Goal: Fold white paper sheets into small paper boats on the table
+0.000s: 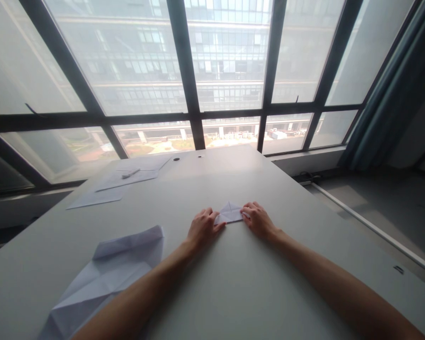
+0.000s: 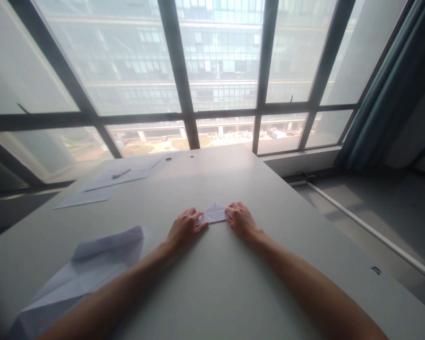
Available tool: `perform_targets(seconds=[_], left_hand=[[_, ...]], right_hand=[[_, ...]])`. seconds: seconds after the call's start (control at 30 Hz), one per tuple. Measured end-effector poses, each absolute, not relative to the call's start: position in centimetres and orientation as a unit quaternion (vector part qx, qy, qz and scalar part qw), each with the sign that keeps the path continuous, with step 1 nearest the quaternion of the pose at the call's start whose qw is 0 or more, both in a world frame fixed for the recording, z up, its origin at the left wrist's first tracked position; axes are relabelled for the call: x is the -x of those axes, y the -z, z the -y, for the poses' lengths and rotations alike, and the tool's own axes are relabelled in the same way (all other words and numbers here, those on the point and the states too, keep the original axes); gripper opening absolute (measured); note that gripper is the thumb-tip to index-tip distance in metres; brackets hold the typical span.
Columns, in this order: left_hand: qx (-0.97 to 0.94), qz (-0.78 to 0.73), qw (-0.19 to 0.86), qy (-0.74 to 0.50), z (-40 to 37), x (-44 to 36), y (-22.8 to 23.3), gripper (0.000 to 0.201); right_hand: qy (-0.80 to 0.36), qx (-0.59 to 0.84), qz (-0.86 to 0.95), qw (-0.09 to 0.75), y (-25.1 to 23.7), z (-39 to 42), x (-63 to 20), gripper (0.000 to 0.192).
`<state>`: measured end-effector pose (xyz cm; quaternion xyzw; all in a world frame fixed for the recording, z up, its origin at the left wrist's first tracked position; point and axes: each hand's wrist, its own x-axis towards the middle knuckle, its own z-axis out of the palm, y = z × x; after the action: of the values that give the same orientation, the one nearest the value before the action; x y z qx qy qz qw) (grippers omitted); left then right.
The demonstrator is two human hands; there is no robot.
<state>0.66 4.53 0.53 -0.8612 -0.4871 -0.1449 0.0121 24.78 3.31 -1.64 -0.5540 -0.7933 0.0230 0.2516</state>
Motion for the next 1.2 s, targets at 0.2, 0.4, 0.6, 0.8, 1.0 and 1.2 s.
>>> perform_targets(seconds=[0.2,0.4,0.6,0.8,1.0,1.2], left_hand=[[0.859,0.493,-0.023,0.135,-4.5,-0.7,-0.8,0.032],[0.864,0.485,-0.012,0.138,-4.6,-0.6,-0.7,0.031],[0.858,0.491,-0.019,0.148,-4.6,-0.6,-0.5,0.030],[0.860,0.483,-0.016,0.163,-4.6,-0.8,-0.4,0.030],[0.864,0.459,-0.019,0.203,-4.5,-0.7,0.0,0.030],[0.862,0.442,-0.043,0.246,-4.6,-0.8,0.4,0.046]], right_hand=[[-0.044,0.537,0.796,0.276,1.5,-3.2,-24.7,0.038],[-0.054,0.538,0.786,0.300,1.7,-3.5,-25.0,0.028],[-0.076,0.521,0.758,0.385,2.0,-3.8,-25.0,0.026],[-0.065,0.484,0.725,0.486,1.5,-3.6,-24.7,0.032],[-0.093,0.475,0.679,0.552,1.3,-3.6,-24.7,0.040],[-0.111,0.426,0.683,0.583,1.4,-3.6,-24.3,0.039]])
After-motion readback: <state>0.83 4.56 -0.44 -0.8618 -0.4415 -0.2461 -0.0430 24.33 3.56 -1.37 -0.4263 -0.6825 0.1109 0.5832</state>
